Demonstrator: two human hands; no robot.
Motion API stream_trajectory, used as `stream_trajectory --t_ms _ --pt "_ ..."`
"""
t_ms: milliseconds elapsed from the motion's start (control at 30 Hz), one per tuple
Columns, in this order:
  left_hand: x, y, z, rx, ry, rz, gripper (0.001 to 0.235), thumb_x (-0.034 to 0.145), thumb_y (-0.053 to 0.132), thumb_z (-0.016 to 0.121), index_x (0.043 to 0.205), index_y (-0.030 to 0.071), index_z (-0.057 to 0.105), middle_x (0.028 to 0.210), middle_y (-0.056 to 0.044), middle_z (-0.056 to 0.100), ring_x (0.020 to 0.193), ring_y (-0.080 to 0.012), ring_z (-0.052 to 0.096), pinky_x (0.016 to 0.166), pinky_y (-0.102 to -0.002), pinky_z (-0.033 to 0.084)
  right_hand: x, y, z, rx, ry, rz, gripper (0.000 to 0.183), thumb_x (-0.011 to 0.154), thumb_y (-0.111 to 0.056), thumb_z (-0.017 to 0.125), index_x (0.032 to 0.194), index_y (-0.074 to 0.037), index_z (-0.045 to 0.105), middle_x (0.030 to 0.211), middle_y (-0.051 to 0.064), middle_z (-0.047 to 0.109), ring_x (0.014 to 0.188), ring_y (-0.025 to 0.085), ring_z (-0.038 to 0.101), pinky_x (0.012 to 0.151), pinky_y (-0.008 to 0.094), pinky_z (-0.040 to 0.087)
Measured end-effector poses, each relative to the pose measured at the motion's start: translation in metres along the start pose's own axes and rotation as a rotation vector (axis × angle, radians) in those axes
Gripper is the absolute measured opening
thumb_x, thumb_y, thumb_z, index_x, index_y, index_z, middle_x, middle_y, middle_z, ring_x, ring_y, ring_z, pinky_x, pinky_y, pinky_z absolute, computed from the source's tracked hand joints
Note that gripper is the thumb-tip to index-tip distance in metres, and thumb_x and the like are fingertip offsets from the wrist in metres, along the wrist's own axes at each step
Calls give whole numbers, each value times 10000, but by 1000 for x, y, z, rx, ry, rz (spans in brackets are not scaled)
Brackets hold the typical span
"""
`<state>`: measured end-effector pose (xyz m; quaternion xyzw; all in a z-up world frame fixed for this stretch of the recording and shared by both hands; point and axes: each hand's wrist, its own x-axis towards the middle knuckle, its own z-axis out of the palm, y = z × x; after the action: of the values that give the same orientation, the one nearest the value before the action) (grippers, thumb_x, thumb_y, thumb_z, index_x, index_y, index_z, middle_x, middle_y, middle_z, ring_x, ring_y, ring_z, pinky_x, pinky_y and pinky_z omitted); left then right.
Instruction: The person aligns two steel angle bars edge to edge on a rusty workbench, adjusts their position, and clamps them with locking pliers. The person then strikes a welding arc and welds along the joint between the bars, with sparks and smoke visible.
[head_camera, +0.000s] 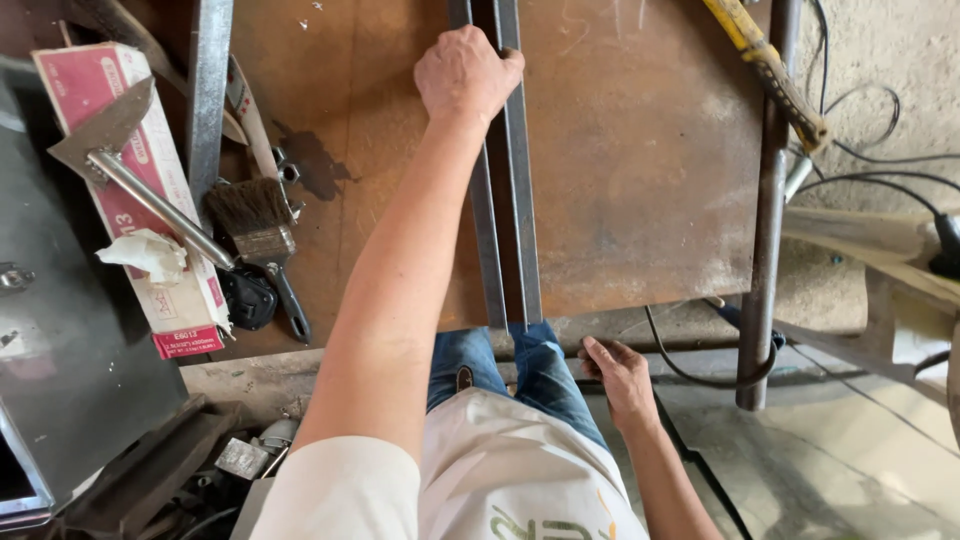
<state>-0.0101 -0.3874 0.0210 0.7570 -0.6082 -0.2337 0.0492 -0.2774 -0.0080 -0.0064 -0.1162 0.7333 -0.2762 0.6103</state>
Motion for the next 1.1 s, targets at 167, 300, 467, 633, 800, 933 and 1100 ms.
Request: stream_trajectory --t_ms 167,300,467,633,800,933,1100 --pt "-1 4 3 35 156 8 486 762 558 722 888 91 764 960 -179 746 887 -355 733 766 -489 577 -22 -21 -25 -101 109 -102 305 878 -261 769 1024 7 758 880 48 755 798 136 659 748 268 516" --pt "-3 -9 6 61 177 73 566 765 636 730 911 91 770 985 -206 742 877 -383 721 746 -511 569 -48 -84 -76 -180 314 -400 251 939 -229 768 1070 -16 755 937 49 739 850 124 656 785 276 543" --pt "-66 -23 -9 -199 261 -127 693 963 700 559 1014 17 663 1080 -153 691 1145 -351 653 1020 -510 484 0 -107 -190 -155 668 -516 152 1016 -208 768 1035 -57 758 904 13 731 762 92 648 687 254 535" --pt "-142 -21 61 -105 471 -27 626 935 628 705 1106 32 622 1154 -234 596 1170 -446 546 1014 -610 388 105 -72 -270 -135 524 -282 299 1031 -300 814 978 -32 693 854 8 625 696 132 544 591 320 437" --pt "-147 3 77 -140 455 -177 600 818 512 780 1122 33 587 1130 -203 602 1132 -421 570 948 -537 479 149 -69 -259 -135 268 141 308 999 -402 713 990 -95 725 815 29 666 630 178 622 569 371 535" --pt "-144 3 81 -150 441 -227 544 831 463 783 1124 57 572 1142 -166 610 1158 -383 574 937 -540 477 188 -45 -290 -218 144 199 221 1003 -201 605 1025 -8 711 861 106 680 657 235 648 579 437 559" --pt "-147 8 83 -167 503 -258 550 805 473 790 1118 72 579 1137 -154 617 1156 -386 566 900 -565 466 148 -34 -328 -84 120 21 182 1022 -106 611 1063 58 680 918 120 689 709 223 662 596 402 563"
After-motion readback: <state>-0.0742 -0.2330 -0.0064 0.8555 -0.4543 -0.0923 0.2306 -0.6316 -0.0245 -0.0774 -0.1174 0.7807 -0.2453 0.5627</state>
